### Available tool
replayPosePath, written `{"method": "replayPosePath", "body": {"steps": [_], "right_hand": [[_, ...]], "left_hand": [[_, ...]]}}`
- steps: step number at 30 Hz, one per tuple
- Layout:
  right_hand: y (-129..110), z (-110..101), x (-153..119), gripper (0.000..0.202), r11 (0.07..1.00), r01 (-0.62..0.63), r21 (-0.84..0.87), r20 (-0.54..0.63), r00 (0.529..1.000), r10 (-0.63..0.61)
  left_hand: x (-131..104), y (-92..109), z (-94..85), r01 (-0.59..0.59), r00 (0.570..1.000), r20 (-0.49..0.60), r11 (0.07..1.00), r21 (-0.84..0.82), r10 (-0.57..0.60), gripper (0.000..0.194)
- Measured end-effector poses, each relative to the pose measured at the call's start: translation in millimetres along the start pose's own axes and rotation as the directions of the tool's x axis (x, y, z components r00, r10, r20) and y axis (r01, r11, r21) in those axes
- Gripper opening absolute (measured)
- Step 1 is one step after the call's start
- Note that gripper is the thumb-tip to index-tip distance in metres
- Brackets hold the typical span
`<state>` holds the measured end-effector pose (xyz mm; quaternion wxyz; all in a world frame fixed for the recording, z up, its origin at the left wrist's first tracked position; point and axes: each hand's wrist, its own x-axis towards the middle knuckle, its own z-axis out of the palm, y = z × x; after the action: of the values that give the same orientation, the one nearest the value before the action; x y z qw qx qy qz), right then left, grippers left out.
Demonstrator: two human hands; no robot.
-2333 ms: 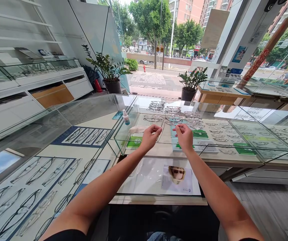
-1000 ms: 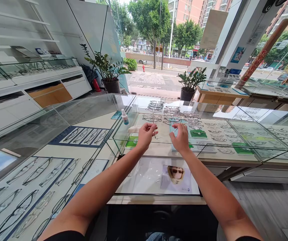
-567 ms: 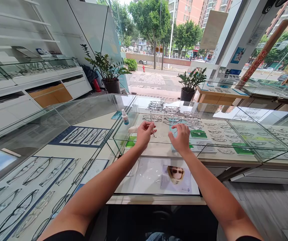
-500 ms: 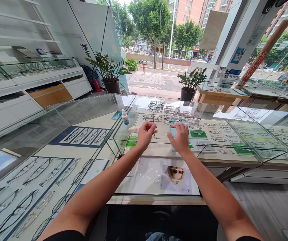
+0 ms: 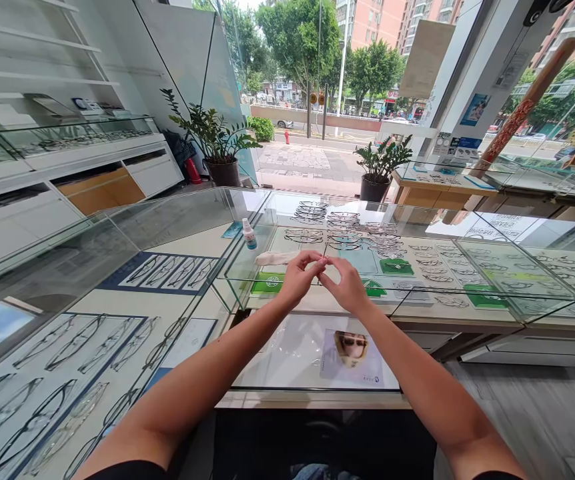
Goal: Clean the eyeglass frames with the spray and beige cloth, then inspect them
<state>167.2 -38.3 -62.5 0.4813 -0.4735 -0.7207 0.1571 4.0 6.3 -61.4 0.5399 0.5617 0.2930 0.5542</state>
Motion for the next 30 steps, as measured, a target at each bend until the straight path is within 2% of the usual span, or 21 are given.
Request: {"method": "replayPosePath", "body": {"steps": [9, 19, 27, 30], "right_hand": [[-1.8, -2.1, 1.0, 0.031, 0.991, -0.036, 0.129, -0.088, 0.995, 0.047], [-8.8, -9.0, 3.2, 0.032, 0.983, -0.054, 0.173, -0.099, 0.992, 0.072], [-11.8, -11.3, 3.5, 0.029, 0.983, -0.057, 0.177, -0.089, 0.993, 0.074], [-12.4, -10.6, 2.8, 0.029, 0.986, -0.041, 0.16, -0.072, 0.996, 0.053]], "left_hand": [[3.9, -1.2, -3.4, -0.063, 0.998, 0.018, 0.992, 0.109, 0.062, 0.042], [8.1, -6.0, -9.5, -0.04, 0.999, 0.027, 0.987, 0.156, 0.037, 0.047], [9.4, -5.4, -12.9, -0.099, 0.992, 0.095, 0.975, 0.197, 0.082, 0.029], [10.3, -6.0, -14.0, -0.085, 0.993, 0.095, 0.978, 0.193, 0.067, 0.029]]}}
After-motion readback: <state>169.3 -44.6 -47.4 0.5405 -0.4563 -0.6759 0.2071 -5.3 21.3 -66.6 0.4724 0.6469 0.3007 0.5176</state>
